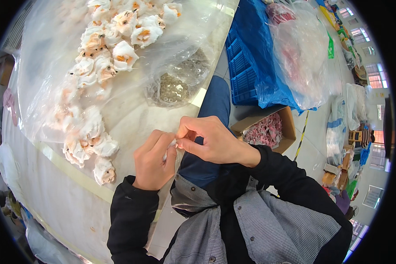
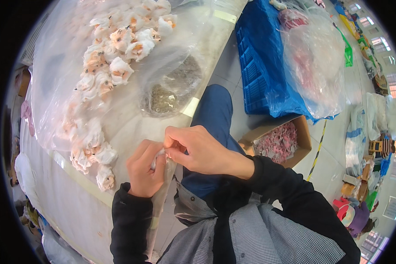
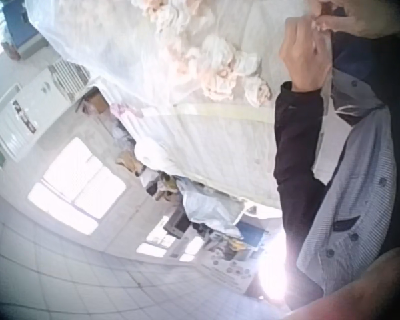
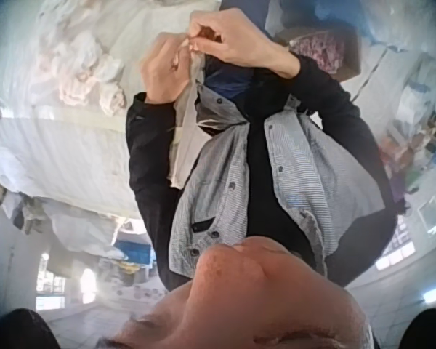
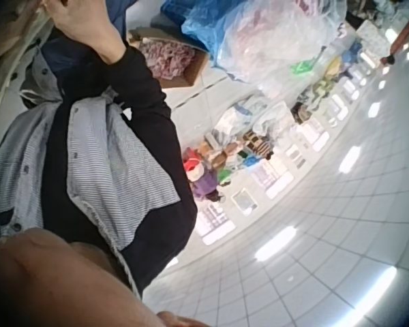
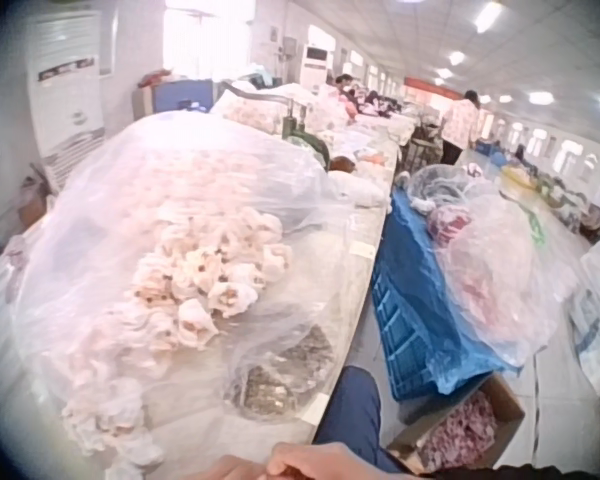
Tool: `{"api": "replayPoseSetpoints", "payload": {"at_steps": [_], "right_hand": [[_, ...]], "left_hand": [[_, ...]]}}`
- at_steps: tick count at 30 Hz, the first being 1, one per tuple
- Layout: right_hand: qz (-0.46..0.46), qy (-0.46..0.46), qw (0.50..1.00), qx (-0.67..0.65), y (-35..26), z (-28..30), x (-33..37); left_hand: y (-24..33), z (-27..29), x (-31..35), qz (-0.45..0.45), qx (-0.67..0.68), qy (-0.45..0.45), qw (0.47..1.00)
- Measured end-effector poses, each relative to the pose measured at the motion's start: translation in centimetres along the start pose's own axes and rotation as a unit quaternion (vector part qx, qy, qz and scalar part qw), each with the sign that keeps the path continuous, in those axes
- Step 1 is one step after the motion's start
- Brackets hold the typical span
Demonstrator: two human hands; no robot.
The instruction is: The person repeatedly picks small white fluffy items from a plastic bag and attaches small dark components to them by hand. The finished items are placed on a table. The process is repetitive and continues throughout the clip.
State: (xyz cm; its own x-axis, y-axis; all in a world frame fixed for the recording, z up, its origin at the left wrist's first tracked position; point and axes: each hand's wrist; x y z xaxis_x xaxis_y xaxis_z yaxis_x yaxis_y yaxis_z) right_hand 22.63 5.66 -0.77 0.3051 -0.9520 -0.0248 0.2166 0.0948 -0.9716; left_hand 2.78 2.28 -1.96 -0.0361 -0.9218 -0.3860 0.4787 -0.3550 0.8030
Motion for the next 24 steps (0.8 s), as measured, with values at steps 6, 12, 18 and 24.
{"api": "replayPoseSetpoints", "payload": {"at_steps": [6, 12, 18, 24], "right_hand": [[0.021, 0.023, 0.999, 0.011, -0.2, -0.7, -0.1], [0.003, 0.031, 0.999, -0.019, 0.0, -0.8, -0.1], [0.099, 0.084, 0.983, -0.126, -0.6, -0.5, -1.5], [0.269, 0.174, 0.947, 0.02, 2.3, -4.0, -4.6]], "left_hand": [[-0.3, 0.1, -0.2, -0.013, 0.004, 0.017, 1.0], [-0.1, 0.4, -0.1, 0.006, -0.009, 0.034, 0.999], [3.8, 5.5, -7.4, -0.121, -0.132, 0.187, 0.966], [-3.8, 7.5, -16.6, -0.097, -0.452, 0.046, 0.885]]}}
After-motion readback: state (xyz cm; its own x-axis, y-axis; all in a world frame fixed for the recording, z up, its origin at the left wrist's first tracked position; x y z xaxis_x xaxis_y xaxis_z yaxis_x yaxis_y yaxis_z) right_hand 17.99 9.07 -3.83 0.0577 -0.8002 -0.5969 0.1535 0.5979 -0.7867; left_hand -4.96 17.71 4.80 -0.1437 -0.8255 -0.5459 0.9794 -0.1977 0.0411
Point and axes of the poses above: each hand's wrist, its own x-axis away from the middle knuckle, its own z-axis out of the back of the hand, y = z × x, and after that the axes turned 14 degrees about y, right-handed
